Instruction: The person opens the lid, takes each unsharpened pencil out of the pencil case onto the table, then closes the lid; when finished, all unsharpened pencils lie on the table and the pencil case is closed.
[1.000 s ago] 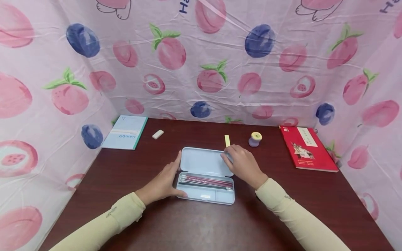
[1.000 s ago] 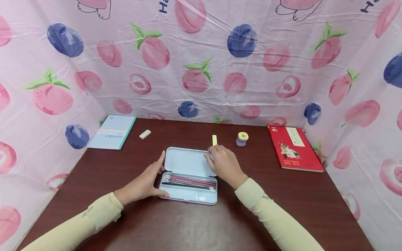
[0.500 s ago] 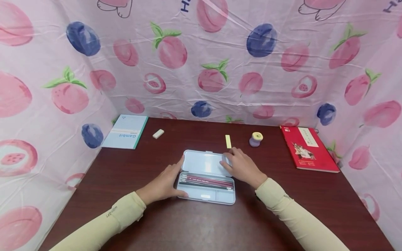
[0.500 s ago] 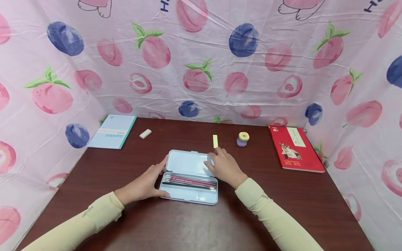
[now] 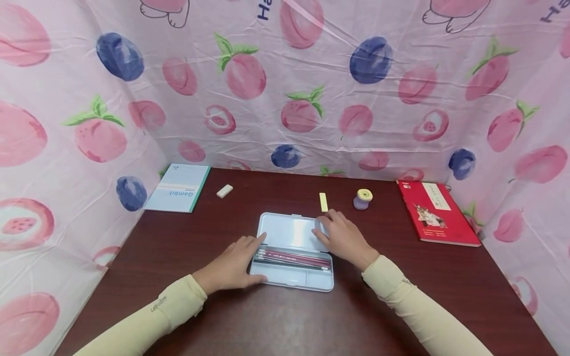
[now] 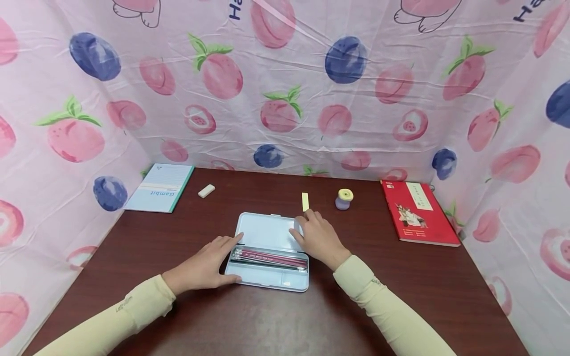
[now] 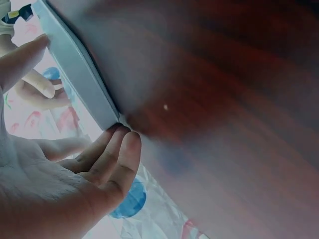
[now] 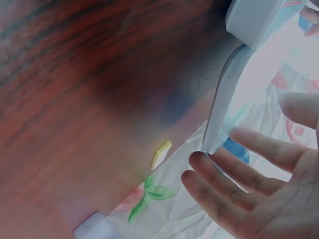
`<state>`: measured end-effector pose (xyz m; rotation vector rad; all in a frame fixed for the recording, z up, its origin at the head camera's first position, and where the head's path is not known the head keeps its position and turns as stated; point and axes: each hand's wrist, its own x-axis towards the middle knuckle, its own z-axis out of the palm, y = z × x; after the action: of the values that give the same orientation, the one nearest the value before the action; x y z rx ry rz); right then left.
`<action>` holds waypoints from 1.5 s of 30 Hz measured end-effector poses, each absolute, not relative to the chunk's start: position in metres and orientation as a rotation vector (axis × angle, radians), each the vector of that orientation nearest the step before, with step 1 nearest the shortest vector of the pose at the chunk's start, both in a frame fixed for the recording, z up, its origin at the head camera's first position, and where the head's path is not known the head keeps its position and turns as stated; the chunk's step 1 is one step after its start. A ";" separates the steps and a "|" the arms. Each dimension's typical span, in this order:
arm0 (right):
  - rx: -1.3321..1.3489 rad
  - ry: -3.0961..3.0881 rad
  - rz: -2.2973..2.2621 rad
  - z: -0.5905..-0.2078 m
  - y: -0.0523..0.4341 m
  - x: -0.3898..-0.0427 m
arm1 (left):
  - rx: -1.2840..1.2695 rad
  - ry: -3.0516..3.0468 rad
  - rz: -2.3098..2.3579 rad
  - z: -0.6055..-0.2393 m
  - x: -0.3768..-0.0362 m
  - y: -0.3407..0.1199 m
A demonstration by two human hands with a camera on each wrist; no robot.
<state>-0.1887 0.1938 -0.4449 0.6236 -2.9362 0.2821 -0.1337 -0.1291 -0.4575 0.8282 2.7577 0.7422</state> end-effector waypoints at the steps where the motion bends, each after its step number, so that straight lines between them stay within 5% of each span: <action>1: 0.617 -2.926 0.283 -0.444 0.194 -0.188 | 0.828 2.759 0.736 -0.457 -0.134 -0.129; 24: 0.759 -2.802 0.219 -0.431 0.193 -0.142 | 0.826 2.830 0.621 -0.459 -0.134 -0.127; 45: 0.840 -2.917 0.189 -0.440 0.201 -0.135 | 0.816 2.861 0.598 -0.457 -0.135 -0.124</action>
<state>-0.1351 0.2014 -0.4403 0.8399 -2.9166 0.1887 -0.1347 -0.1239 -0.4567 0.8160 2.8605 0.5984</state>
